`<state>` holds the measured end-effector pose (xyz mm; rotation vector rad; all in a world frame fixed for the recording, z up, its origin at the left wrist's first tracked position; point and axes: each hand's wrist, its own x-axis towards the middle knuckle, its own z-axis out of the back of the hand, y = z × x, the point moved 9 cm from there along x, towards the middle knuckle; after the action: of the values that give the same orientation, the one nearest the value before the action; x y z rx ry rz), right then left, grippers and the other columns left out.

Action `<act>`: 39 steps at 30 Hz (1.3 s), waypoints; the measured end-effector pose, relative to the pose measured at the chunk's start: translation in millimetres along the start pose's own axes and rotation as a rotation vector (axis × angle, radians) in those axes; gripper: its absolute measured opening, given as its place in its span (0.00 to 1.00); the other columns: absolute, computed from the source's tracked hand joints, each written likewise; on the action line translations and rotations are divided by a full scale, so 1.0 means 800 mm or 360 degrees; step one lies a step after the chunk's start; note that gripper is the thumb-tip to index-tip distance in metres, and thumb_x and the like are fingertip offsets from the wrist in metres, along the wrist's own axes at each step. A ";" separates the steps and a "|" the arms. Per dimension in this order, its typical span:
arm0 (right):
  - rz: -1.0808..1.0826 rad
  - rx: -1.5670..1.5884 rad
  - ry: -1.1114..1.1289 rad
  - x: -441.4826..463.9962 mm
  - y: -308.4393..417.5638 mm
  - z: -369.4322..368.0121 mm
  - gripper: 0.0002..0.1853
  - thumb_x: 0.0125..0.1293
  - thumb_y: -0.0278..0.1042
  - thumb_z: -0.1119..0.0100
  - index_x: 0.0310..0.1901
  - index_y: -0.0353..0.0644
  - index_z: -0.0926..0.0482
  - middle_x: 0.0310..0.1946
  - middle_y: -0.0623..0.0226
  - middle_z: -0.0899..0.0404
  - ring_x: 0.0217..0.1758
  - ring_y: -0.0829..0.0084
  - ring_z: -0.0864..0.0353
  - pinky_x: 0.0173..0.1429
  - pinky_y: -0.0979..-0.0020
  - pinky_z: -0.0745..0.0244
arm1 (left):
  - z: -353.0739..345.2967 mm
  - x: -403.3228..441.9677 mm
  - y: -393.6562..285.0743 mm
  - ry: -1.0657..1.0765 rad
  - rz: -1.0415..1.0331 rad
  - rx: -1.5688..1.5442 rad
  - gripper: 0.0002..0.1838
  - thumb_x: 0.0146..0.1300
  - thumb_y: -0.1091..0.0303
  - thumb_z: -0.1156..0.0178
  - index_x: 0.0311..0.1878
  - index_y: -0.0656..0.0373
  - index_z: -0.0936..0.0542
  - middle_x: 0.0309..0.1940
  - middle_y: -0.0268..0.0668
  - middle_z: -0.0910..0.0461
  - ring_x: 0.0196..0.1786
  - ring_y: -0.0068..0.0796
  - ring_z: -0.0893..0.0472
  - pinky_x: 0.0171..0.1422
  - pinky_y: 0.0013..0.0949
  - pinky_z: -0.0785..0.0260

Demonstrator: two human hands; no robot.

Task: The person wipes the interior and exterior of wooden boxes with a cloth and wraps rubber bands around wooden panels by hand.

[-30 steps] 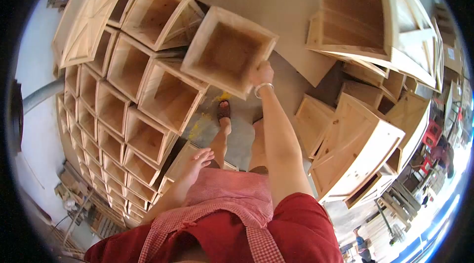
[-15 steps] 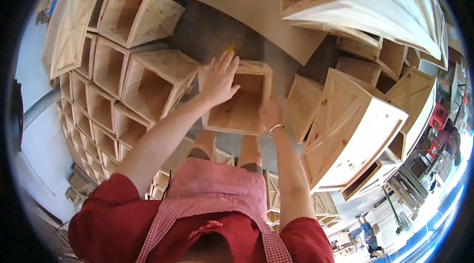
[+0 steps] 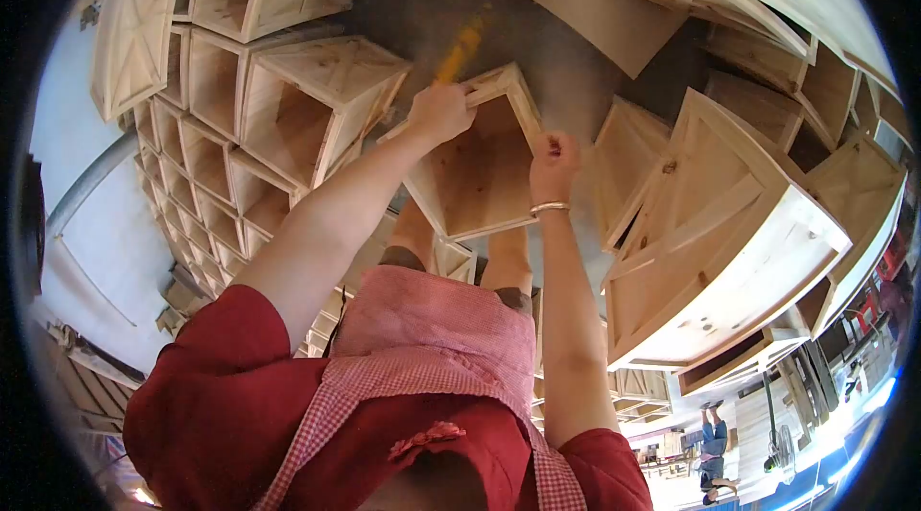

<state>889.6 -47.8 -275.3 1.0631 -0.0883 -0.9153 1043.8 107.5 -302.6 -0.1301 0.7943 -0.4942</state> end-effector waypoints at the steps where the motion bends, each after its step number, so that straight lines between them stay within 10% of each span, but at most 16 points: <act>1: -0.0137 0.0274 0.0026 0.005 0.000 0.003 0.08 0.62 0.31 0.45 0.32 0.34 0.27 0.28 0.62 0.27 0.30 0.69 0.29 0.36 0.71 0.32 | -0.002 -0.006 -0.004 -0.0018 -0.0029 -0.0001 0.15 0.53 0.59 0.44 0.40 0.58 0.20 0.32 0.46 0.19 0.37 0.49 0.20 0.43 0.46 0.26; 8: 0.0162 0.0589 0.0587 -0.041 0.136 -0.036 0.05 0.64 0.29 0.48 0.32 0.37 0.29 0.22 0.66 0.34 0.27 0.72 0.35 0.33 0.73 0.34 | 0.001 -0.005 -0.007 -0.0042 -0.0074 0.0046 0.13 0.53 0.62 0.46 0.37 0.59 0.19 0.32 0.48 0.19 0.38 0.48 0.19 0.43 0.47 0.27; 14: -0.0447 -0.0310 0.0327 -0.196 -0.102 -0.007 0.08 0.67 0.35 0.50 0.38 0.39 0.28 0.23 0.63 0.27 0.26 0.71 0.28 0.32 0.69 0.32 | 0.002 -0.007 -0.017 0.0005 -0.0165 0.0010 0.12 0.52 0.63 0.44 0.33 0.61 0.18 0.32 0.48 0.19 0.38 0.49 0.19 0.43 0.45 0.27; 17: -0.0285 0.0232 0.0297 -0.176 0.095 -0.075 0.08 0.65 0.33 0.49 0.41 0.39 0.28 0.29 0.49 0.25 0.31 0.50 0.25 0.36 0.64 0.29 | -0.014 0.002 0.012 0.0294 -0.0035 0.0003 0.21 0.51 0.62 0.39 0.49 0.58 0.23 0.39 0.49 0.20 0.45 0.49 0.21 0.50 0.45 0.28; 20: -0.0074 0.0398 0.0199 -0.174 0.196 -0.128 0.07 0.62 0.33 0.47 0.38 0.40 0.27 0.29 0.50 0.23 0.31 0.51 0.23 0.35 0.60 0.28 | 0.000 -0.045 0.011 0.1148 -0.0697 0.0106 0.43 0.41 0.65 0.30 0.64 0.57 0.35 0.51 0.50 0.25 0.55 0.46 0.26 0.59 0.40 0.34; 23: 0.0014 0.0242 0.0994 -0.261 0.234 -0.210 0.06 0.61 0.35 0.49 0.37 0.44 0.27 0.27 0.52 0.22 0.32 0.51 0.21 0.36 0.57 0.27 | 0.104 -0.097 0.020 0.1088 -0.1044 0.0605 0.49 0.37 0.67 0.28 0.67 0.59 0.40 0.57 0.51 0.30 0.60 0.40 0.29 0.61 0.35 0.35; 29: -0.0370 0.0614 0.0085 -0.324 0.132 -0.124 0.06 0.60 0.32 0.44 0.37 0.43 0.28 0.23 0.55 0.23 0.25 0.58 0.22 0.30 0.63 0.28 | 0.117 -0.177 -0.002 0.1925 -0.0483 -0.0273 0.42 0.50 0.67 0.32 0.67 0.60 0.41 0.64 0.43 0.36 0.63 0.38 0.32 0.61 0.38 0.34; 33: -0.0767 0.0299 -0.0440 -0.411 -0.013 -0.024 0.09 0.61 0.27 0.47 0.44 0.40 0.26 0.18 0.59 0.25 0.21 0.69 0.23 0.28 0.67 0.29 | 0.000 -0.115 -0.072 0.1269 0.0152 -0.1494 0.49 0.51 0.46 0.33 0.69 0.61 0.45 0.66 0.49 0.41 0.67 0.45 0.39 0.65 0.51 0.41; 39: -0.1163 0.0524 -0.0386 -0.524 -0.084 0.025 0.14 0.57 0.22 0.52 0.43 0.38 0.20 0.17 0.57 0.24 0.24 0.61 0.20 0.31 0.66 0.26 | -0.177 -0.080 -0.151 0.0228 0.1134 -0.1841 0.37 0.54 0.51 0.38 0.62 0.63 0.38 0.58 0.51 0.35 0.63 0.42 0.35 0.63 0.45 0.39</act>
<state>570.4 212.8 -170.4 1.3103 -0.0511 -1.7351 859.9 41.4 -324.7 -0.8496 1.1172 0.6855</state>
